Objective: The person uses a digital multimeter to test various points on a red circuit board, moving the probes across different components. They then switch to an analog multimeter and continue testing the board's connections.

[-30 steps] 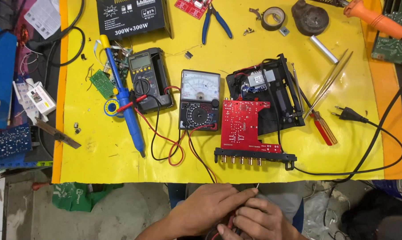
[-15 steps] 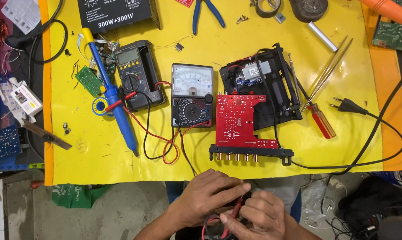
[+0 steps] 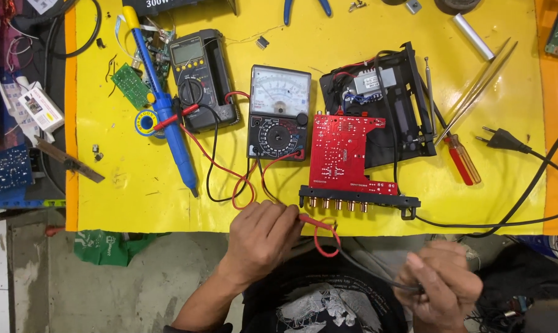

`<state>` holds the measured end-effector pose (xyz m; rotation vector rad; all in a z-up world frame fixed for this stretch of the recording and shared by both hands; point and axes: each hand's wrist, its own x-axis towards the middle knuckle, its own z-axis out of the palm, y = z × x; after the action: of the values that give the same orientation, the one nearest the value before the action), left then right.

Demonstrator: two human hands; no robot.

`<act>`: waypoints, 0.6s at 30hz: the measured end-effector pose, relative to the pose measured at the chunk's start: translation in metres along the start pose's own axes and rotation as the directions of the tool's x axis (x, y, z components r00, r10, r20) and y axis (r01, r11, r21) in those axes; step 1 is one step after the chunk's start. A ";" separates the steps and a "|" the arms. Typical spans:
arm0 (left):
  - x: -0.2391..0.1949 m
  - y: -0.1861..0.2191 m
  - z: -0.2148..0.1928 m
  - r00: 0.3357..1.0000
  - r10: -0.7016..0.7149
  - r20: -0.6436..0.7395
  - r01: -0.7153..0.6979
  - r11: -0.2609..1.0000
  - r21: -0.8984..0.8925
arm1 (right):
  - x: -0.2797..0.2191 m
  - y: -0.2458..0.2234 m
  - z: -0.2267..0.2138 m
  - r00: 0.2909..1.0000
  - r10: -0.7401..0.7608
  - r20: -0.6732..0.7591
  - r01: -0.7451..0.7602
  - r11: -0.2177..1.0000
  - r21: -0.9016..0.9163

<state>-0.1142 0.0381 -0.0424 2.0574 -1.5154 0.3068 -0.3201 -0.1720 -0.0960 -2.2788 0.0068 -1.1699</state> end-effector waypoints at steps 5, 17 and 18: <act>-0.006 -0.004 -0.002 0.996 -0.089 -0.022 0.091 0.993 0.076 | 0.012 0.010 -0.005 0.988 -0.118 -0.103 0.098 0.979 -0.181; 0.006 0.001 -0.012 0.987 -0.107 0.118 0.084 0.979 0.184 | 0.019 -0.017 0.018 0.974 -0.059 -0.220 0.040 0.995 -0.089; 0.005 -0.002 -0.014 0.987 -0.107 0.119 0.084 0.979 0.186 | 0.003 0.001 0.012 0.973 -0.058 -0.221 0.040 0.995 -0.087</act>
<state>-0.1085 0.0425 -0.0295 2.3248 -1.5041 0.2884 -0.3090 -0.1678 -0.0992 -2.2159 0.0866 -1.4719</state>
